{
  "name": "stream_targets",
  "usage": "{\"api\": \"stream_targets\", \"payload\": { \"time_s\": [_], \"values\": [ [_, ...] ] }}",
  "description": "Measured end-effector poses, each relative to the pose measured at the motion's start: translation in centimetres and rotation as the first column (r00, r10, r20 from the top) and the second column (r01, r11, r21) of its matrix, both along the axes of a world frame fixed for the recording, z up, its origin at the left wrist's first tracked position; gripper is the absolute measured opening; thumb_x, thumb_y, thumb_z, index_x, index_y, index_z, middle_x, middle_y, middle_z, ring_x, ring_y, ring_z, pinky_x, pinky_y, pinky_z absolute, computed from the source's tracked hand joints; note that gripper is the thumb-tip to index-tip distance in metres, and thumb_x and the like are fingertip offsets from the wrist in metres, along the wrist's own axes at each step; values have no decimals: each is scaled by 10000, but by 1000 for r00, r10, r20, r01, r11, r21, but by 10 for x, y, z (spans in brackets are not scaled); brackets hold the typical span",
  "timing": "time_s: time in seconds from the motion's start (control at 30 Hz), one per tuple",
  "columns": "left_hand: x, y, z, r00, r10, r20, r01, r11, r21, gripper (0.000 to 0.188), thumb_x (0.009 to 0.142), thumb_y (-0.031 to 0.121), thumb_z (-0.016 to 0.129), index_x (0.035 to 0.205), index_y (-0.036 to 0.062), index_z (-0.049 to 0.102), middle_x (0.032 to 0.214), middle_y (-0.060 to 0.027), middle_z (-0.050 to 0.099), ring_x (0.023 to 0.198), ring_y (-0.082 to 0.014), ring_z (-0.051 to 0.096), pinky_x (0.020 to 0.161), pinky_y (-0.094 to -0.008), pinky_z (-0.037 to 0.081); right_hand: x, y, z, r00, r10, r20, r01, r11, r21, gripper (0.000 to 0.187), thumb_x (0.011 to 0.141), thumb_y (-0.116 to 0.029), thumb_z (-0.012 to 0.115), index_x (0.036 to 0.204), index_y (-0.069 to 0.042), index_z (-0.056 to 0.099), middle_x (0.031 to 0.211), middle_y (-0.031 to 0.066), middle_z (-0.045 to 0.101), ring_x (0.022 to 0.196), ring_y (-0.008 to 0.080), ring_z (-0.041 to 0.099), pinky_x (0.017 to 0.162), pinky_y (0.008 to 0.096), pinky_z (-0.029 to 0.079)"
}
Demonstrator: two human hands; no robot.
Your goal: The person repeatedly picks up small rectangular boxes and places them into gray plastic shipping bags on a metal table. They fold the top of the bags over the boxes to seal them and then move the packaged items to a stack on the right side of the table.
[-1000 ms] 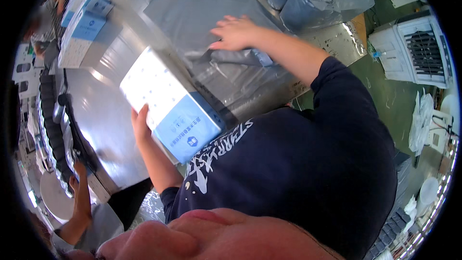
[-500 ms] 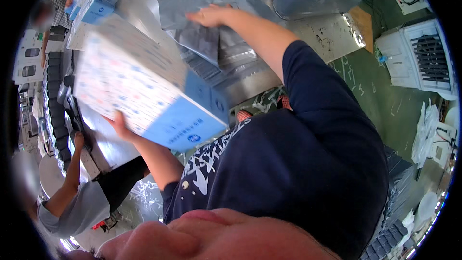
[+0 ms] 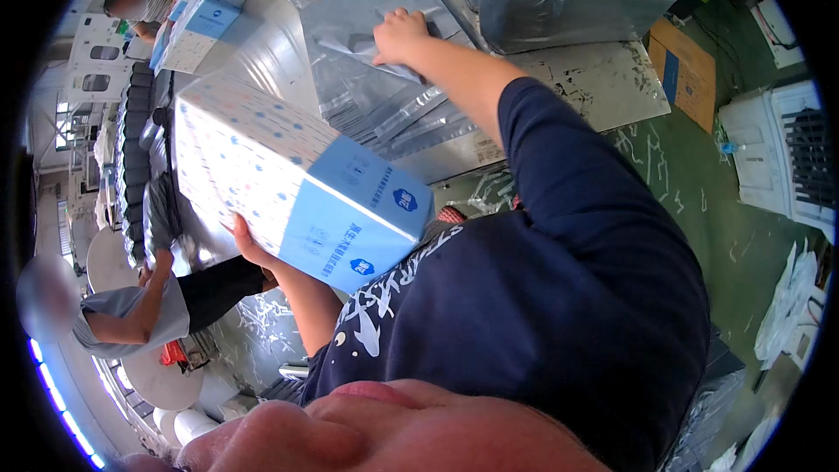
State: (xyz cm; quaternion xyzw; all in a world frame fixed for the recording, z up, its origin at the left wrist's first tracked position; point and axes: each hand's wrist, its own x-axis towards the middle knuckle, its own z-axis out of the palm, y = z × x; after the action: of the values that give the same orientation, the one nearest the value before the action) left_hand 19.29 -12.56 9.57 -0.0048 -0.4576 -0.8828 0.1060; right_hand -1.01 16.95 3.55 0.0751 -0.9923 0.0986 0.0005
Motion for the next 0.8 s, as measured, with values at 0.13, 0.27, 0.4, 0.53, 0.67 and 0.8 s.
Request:
{"api": "stream_targets", "payload": {
  "time_s": [0.13,0.27,0.4,0.53,0.67,0.8],
  "values": [
    [14,-9,7,995,98,12,-93,974,-207,711,824,318,455,1413,69,144,1306,-258,376,1118,-365,506,891,-458,478,5,-19,-8,989,-22,-149,1,990,-140,374,748,-392,683,988,-107,648,1090,113,562,1076,296,500,873,463,423],
    [12,-1,19,997,58,-47,-60,997,-54,719,798,271,469,1415,89,148,1302,-265,366,1128,-379,492,882,-484,482,21,-20,26,987,161,19,-150,950,-274,573,823,-466,574,1293,-171,429,1289,123,461,1215,292,427,921,481,414],
    [-9,10,9,997,-46,-61,57,976,208,747,759,145,502,1420,65,166,1290,-261,377,1130,-367,486,860,-486,500,40,-5,18,939,341,33,-329,924,-195,688,855,-543,503,1424,-224,284,1431,105,357,1301,274,364,969,484,385],
    [-36,46,-9,999,-8,47,13,994,-111,796,728,21,547,1427,59,169,1359,-190,341,1202,-320,419,962,-436,401,19,40,-25,938,303,-168,-239,917,318,616,842,-485,545,1380,-251,359,1438,87,335,1286,277,372,995,433,366],
    [-85,20,-64,993,-107,-58,-24,301,-953,805,750,115,695,1402,85,224,1390,-149,327,1213,-263,415,976,-361,368,19,56,0,956,282,-85,-271,955,120,516,780,-293,644,1262,-185,498,1335,89,439,1203,273,451,939,427,410],
    [-158,54,-57,930,-229,287,346,807,-478,417,855,220,621,1195,0,518,1150,-91,556,1048,-168,511,883,-259,399,41,52,9,932,336,138,-341,940,19,258,701,-149,657,937,-45,649,934,135,629,903,322,602,764,426,497]
  ]
}}
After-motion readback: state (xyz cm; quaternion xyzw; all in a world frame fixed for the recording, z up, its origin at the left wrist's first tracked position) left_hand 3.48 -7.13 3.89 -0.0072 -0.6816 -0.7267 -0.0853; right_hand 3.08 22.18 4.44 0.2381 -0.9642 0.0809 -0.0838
